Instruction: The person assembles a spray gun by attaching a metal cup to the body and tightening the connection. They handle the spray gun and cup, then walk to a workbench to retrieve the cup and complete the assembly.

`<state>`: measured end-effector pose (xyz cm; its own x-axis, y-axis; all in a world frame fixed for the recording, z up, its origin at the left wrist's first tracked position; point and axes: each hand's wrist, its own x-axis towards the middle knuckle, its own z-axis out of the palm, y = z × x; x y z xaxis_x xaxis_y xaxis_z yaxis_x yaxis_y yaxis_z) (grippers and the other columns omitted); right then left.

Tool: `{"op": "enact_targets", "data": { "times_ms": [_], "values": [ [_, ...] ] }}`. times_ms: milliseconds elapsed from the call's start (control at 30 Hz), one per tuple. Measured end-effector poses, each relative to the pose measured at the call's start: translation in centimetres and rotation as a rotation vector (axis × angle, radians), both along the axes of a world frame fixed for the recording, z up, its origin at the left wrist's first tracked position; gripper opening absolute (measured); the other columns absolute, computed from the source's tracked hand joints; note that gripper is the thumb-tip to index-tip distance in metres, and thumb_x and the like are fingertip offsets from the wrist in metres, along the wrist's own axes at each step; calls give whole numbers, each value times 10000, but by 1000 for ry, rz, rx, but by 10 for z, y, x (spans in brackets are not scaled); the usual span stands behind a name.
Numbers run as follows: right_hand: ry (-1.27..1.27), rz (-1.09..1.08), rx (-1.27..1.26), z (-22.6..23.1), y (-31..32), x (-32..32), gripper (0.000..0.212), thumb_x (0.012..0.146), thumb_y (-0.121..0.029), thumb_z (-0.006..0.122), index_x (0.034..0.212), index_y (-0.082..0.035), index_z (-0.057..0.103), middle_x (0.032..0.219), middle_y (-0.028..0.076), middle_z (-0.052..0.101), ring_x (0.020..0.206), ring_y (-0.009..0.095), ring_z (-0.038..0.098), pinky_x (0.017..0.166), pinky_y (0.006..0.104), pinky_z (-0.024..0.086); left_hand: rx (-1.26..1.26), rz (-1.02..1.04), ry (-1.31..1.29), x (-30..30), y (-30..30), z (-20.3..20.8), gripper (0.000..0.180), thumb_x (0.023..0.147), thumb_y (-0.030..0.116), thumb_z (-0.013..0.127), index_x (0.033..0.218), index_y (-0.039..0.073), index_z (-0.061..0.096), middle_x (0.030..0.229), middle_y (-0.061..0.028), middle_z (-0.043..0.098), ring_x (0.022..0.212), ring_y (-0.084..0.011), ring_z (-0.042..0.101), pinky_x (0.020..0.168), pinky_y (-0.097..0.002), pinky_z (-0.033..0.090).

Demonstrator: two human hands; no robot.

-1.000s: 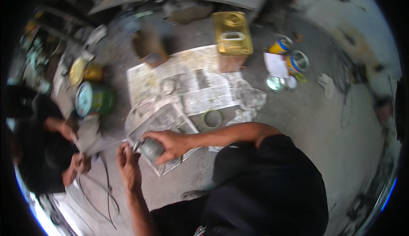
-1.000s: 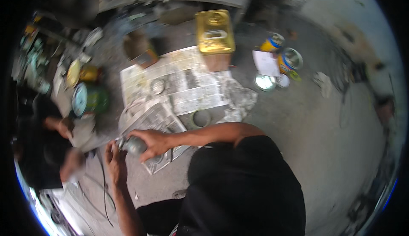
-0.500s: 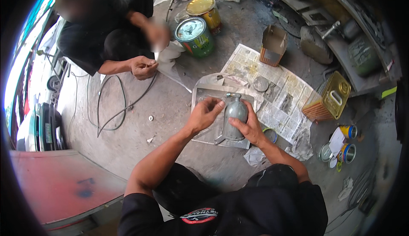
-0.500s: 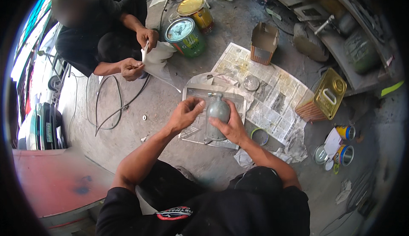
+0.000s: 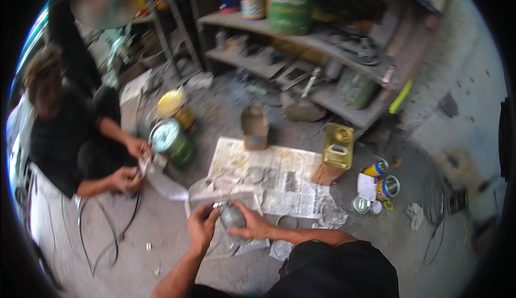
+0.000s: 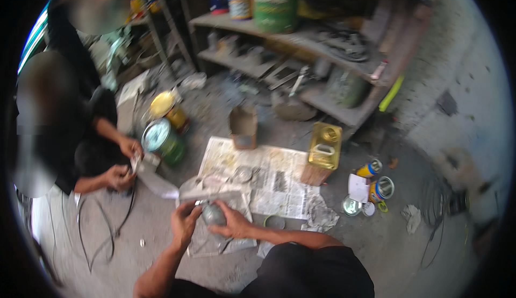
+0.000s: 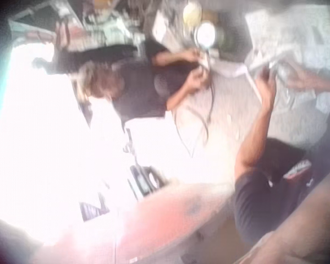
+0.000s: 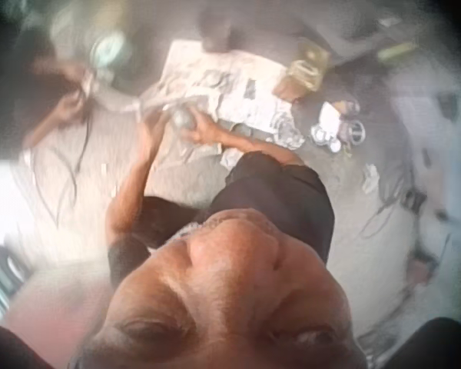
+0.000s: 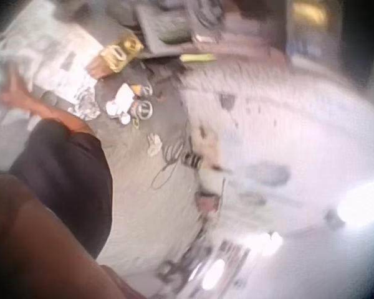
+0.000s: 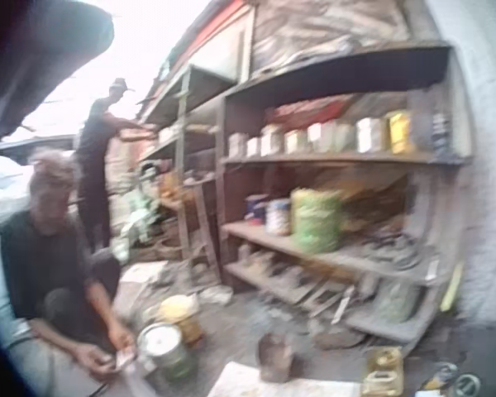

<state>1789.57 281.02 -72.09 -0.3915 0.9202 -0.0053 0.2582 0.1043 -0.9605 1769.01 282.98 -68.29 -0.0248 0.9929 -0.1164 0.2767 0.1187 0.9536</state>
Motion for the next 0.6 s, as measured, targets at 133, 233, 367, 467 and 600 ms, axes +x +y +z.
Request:
{"op": "enact_targets", "data": {
  "times_ms": [133, 233, 367, 467, 600],
  "values": [
    [62, -1, -60, 7, -9, 31, 982, 861, -552, 769, 1531, -20, 287, 1389, 318, 535, 1295, 435, 552, 1082, 446, 432, -66, 79, -84, 34, -2, 13, 181, 906, 71, 768, 1023, -66, 744, 932, -113, 760, 858, -171, 702, 798, -294, 556],
    [49, 15, 31, 10, -9, 22, 985, 875, -570, 752, 1534, -16, 273, 1401, 330, 514, 1303, 439, 544, 1090, 456, 423, -41, 106, -148, 33, -4, 19, 160, 905, 46, 765, 1008, -65, 713, 990, -100, 727, 832, -155, 684, 767, -276, 548],
    [214, 118, -73, 1, 1, 22, 866, 926, -496, 719, 1525, -6, 330, 1418, 224, 514, 1320, 305, 505, 1107, 391, 389, 197, -24, -43, 13, 1, -6, 162, 947, 88, 727, 956, -44, 633, 1212, -156, 614, 935, -174, 658, 791, -297, 530],
    [360, 169, -230, 0, 6, 32, 799, 940, -447, 702, 1515, -1, 373, 1397, 168, 521, 1306, 248, 479, 1111, 353, 365, 222, -160, 55, 1, 13, -26, 199, 987, 138, 676, 914, -35, 611, 1281, -177, 587, 976, -214, 634, 870, -339, 518],
    [323, 244, -273, 28, 21, 62, 747, 918, -442, 706, 1480, -14, 463, 1369, 116, 546, 1287, 192, 487, 1091, 322, 376, 185, -277, -4, 9, 23, -7, 181, 991, 135, 671, 953, -31, 608, 1231, -175, 609, 978, -205, 633, 891, -317, 508]
  ]
}}
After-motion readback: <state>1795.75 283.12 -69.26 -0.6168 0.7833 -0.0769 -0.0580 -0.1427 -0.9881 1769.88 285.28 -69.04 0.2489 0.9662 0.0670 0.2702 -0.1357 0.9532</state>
